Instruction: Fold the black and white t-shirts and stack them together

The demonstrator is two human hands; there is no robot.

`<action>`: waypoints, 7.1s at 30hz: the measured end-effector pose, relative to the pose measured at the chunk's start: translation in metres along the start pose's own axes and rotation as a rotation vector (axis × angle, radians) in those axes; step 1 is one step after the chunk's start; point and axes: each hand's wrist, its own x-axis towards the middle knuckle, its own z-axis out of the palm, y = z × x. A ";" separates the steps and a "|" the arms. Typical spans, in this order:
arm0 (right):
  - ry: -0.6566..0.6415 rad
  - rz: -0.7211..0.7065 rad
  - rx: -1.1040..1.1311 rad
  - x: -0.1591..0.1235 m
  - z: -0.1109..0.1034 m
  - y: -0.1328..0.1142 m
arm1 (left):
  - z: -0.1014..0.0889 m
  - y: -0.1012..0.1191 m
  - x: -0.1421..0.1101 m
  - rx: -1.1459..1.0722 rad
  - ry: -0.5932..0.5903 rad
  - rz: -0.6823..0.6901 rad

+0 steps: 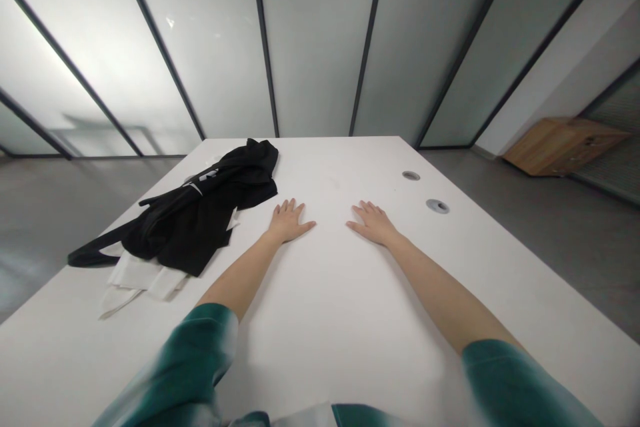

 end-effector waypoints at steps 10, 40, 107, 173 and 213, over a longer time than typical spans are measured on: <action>0.122 -0.014 0.028 -0.001 -0.003 0.003 | -0.002 0.000 -0.001 -0.005 0.028 -0.012; 0.335 0.109 0.167 -0.007 -0.013 -0.006 | -0.026 -0.032 0.018 0.033 0.330 -0.256; 0.021 0.296 -0.008 0.015 -0.041 0.071 | -0.051 -0.008 0.019 0.063 -0.145 0.012; 0.016 -0.046 0.039 -0.011 -0.013 0.093 | -0.046 -0.089 0.007 -0.114 0.238 -0.331; -0.067 0.189 -0.020 0.010 -0.006 0.025 | -0.009 -0.023 0.009 -0.022 -0.060 0.031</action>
